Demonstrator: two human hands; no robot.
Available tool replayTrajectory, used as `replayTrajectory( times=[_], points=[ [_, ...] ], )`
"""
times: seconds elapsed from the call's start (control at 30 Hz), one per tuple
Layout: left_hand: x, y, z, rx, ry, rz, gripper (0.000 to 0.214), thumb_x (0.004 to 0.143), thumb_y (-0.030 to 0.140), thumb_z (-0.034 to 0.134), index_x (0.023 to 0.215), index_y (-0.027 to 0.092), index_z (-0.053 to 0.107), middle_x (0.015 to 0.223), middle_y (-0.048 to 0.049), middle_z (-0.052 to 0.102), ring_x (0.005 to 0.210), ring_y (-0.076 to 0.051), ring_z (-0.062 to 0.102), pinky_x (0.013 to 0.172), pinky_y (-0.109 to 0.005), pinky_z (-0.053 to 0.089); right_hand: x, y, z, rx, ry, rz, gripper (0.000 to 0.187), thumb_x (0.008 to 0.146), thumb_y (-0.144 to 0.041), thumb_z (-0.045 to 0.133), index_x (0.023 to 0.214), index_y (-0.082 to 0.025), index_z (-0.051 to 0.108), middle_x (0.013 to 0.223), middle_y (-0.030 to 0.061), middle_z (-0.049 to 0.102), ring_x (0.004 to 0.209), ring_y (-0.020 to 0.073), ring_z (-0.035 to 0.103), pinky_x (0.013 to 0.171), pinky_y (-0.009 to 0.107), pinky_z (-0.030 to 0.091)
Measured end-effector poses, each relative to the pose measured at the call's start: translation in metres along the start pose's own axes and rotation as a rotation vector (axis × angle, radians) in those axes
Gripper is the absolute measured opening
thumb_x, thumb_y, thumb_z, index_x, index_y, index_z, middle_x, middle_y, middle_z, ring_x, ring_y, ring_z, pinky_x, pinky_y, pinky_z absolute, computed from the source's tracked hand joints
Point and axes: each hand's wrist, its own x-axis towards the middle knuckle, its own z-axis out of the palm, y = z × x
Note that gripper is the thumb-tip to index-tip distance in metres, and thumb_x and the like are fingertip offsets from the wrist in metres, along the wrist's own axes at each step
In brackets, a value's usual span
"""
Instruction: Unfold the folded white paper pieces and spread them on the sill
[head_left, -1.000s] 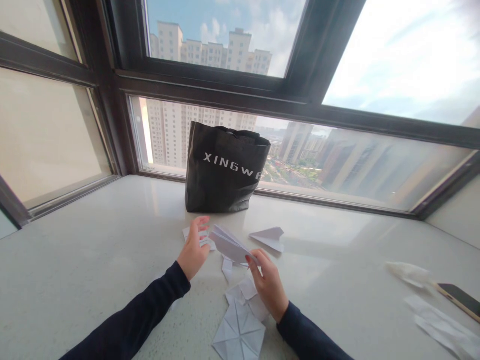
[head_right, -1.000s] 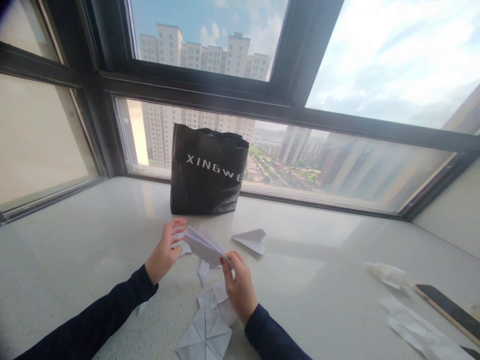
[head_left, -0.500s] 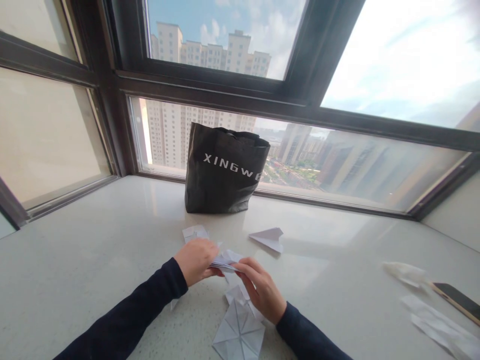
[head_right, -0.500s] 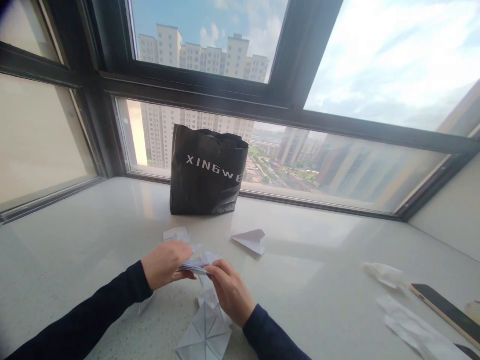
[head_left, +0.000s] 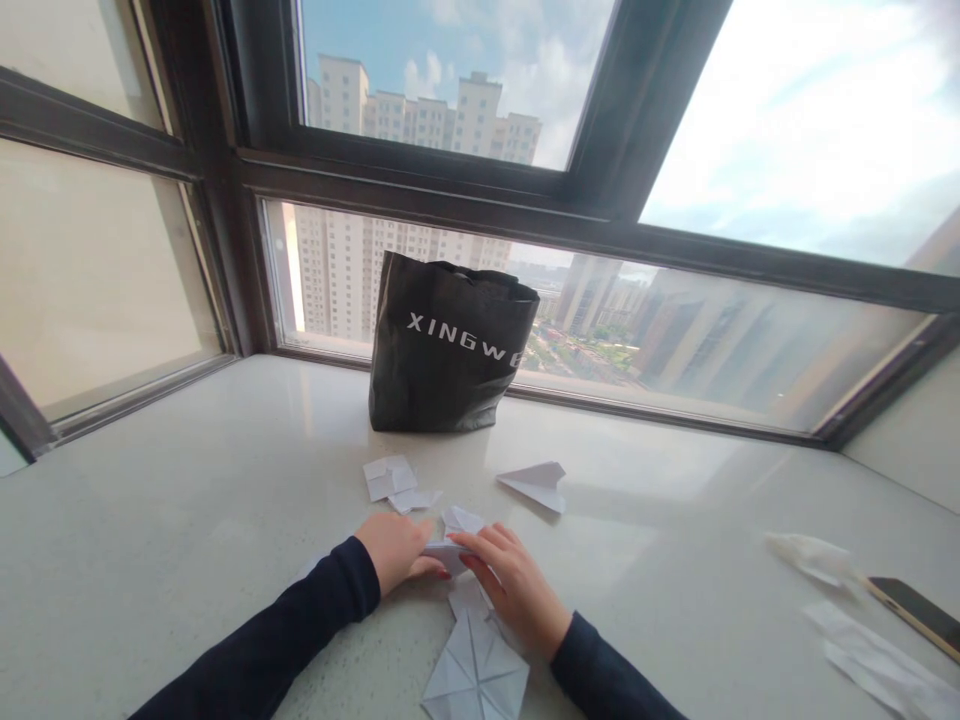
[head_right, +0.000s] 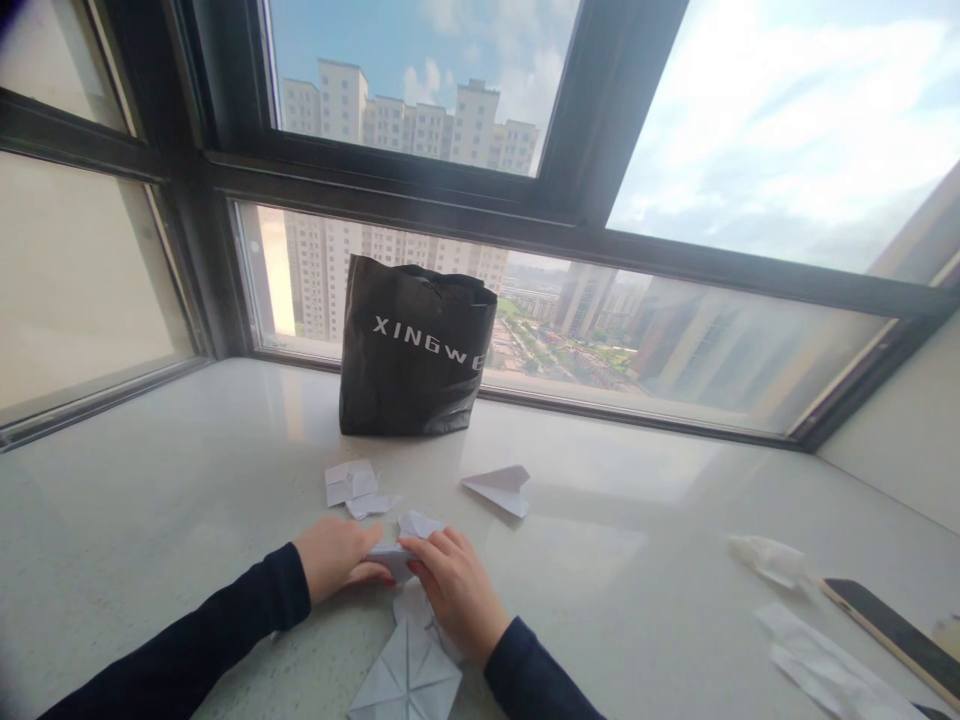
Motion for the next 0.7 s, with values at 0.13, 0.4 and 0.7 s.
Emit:
replayTrajectory(
  times=[0.13,0.4,0.7],
  points=[
    [0.0,0.003,-0.002,-0.014,0.013,0.004,0.041,0.079,0.051,0.056,0.088,0.012,0.062,0.07,-0.0141,0.064,0.069,-0.033,0.063,0.058,-0.033,0.047,0.003,0.005,-0.003,0.233,0.024,0.198,0.019,0.085,-0.031,0.049,0.091,-0.021,0.064,0.079,0.0052,0.065,0.071,0.0176,0.056,0.064,0.029,0.045],
    [-0.002,0.022,-0.005,-0.089,0.011,0.027,0.039,0.081,0.053,0.054,0.091,0.016,0.06,0.067,-0.0083,0.063,0.065,-0.027,0.063,0.056,-0.028,0.046,-0.001,0.007,-0.028,0.845,0.071,0.594,0.037,0.058,-0.049,0.072,0.068,-0.015,0.06,0.052,-0.0031,0.055,0.047,0.0093,0.046,0.044,0.02,0.034],
    [0.003,0.021,0.011,-0.303,0.238,0.131,0.02,0.092,0.03,0.043,0.095,0.013,0.053,0.088,-0.0084,0.06,0.083,-0.023,0.058,0.072,-0.03,0.045,-0.022,0.046,-0.069,0.546,0.188,0.703,0.041,0.06,-0.054,0.065,0.063,-0.014,0.062,0.051,-0.0011,0.052,0.049,0.0114,0.043,0.047,0.023,0.033]
  ],
)
